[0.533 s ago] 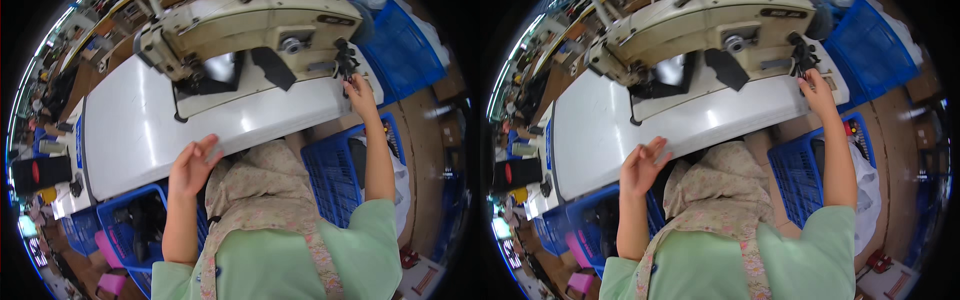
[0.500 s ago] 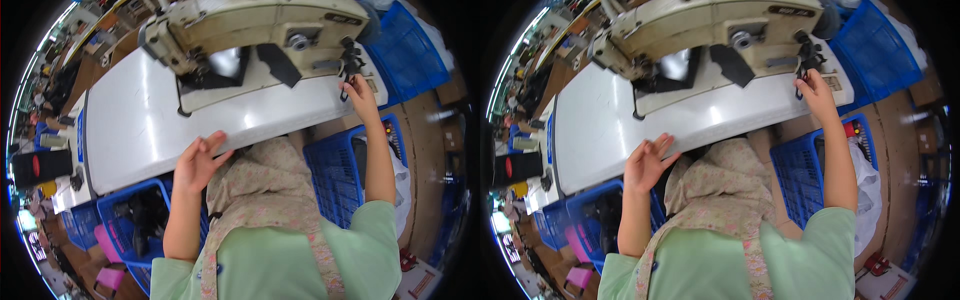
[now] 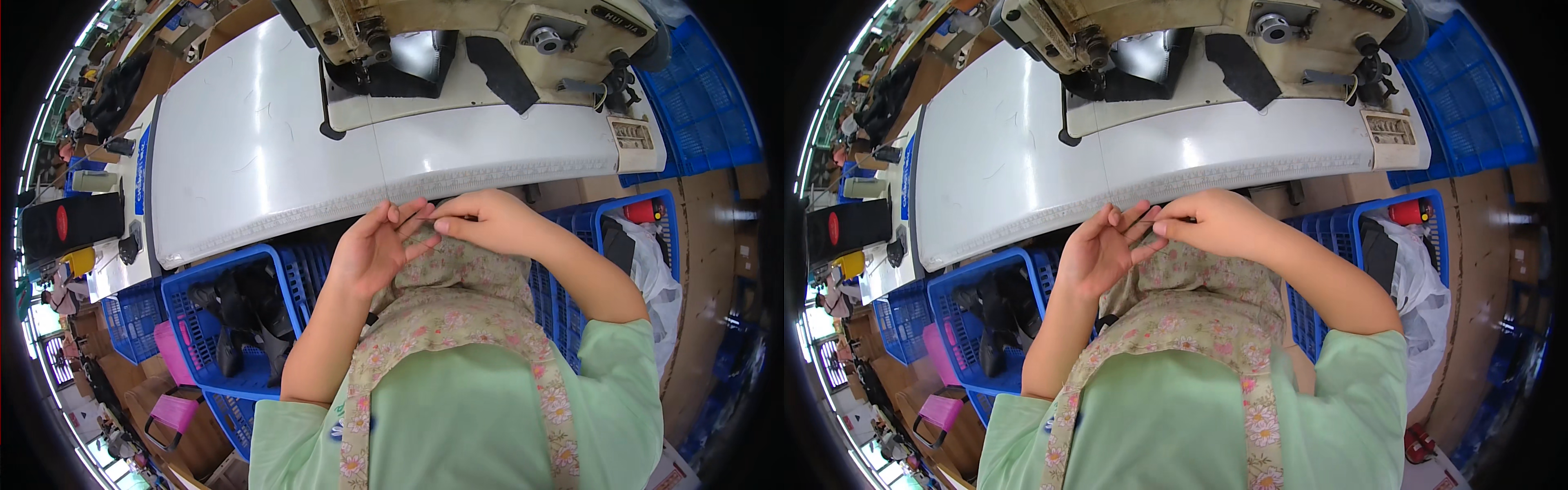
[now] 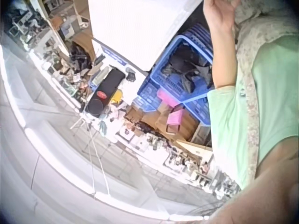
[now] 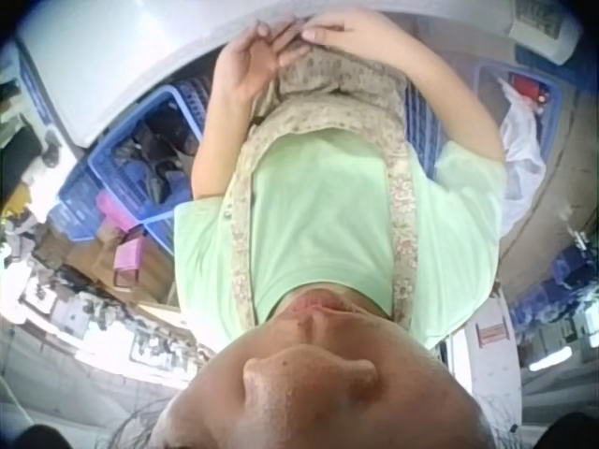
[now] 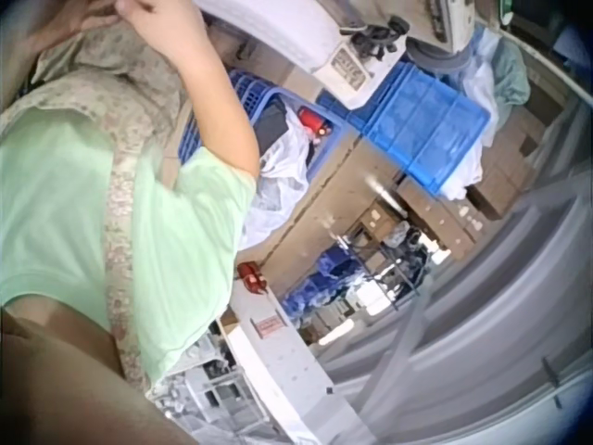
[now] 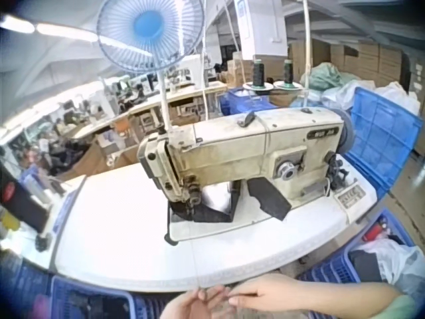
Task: The person trims thread on a shoe upper, picks up another shoe piece and patch, and stitches them together using a sewing machine before trimming the thread with snips.
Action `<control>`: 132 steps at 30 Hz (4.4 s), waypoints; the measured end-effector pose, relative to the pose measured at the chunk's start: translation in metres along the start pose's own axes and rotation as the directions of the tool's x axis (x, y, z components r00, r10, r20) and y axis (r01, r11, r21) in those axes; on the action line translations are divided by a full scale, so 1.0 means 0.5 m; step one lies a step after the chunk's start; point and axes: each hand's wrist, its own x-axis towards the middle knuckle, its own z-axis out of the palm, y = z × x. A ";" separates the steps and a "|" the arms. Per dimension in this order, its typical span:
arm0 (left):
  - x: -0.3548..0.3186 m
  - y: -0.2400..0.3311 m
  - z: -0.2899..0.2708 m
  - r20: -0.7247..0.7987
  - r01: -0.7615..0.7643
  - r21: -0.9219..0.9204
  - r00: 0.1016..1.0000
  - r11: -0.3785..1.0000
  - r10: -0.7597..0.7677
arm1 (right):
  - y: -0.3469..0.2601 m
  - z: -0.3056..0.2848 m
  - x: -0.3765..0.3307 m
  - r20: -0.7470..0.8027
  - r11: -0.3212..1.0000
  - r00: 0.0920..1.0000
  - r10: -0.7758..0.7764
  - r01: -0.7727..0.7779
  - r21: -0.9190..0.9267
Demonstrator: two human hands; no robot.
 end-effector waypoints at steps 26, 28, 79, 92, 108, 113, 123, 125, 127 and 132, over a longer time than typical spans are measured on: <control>0.003 -0.005 0.000 -0.036 0.001 0.064 0.999 0.998 0.001 | 0.076 -0.197 -0.089 -0.213 0.985 0.974 0.075 -0.039 0.167; 0.003 -0.004 0.006 -0.022 0.009 0.067 1.000 0.998 -0.007 | 0.116 -0.243 -0.111 -0.472 0.999 0.880 0.038 -0.038 0.011; 0.038 -0.029 0.015 -0.151 -0.174 0.444 0.952 0.879 0.265 | -0.030 -0.040 0.019 0.284 0.938 0.934 0.217 -0.280 0.206; 0.046 -0.029 0.009 -0.121 -0.206 0.541 0.940 0.816 0.318 | -0.042 -0.042 0.047 0.278 0.931 0.932 0.233 -0.296 0.212; 0.037 -0.020 -0.011 -0.209 -0.183 0.484 0.926 0.856 0.315 | 0.099 -0.207 -0.056 -0.338 0.937 0.936 -0.097 -0.029 -0.349; 0.038 -0.014 -0.014 -0.151 -0.191 0.507 0.940 0.840 0.305 | 0.234 -0.410 -0.165 -0.665 0.578 0.603 -0.440 -0.376 -0.724; 0.035 -0.016 0.011 -0.094 -0.174 0.665 0.945 0.726 0.313 | 0.370 -0.465 -0.190 -0.803 0.812 0.445 -0.396 -0.239 -0.532; 0.035 -0.010 0.014 -0.096 -0.174 0.689 0.940 0.703 0.326 | 0.282 -0.408 -0.137 -0.713 0.719 0.439 -0.547 -0.189 -0.669; 0.034 -0.010 0.022 -0.112 -0.114 0.725 0.953 0.679 0.280 | 0.155 -0.279 -0.064 -0.609 0.723 0.504 -0.612 0.044 -0.690; 0.037 -0.007 0.031 -0.061 -0.126 0.796 0.957 0.592 0.285 | -0.051 -0.087 0.059 -0.027 0.582 0.744 -0.668 0.498 -0.643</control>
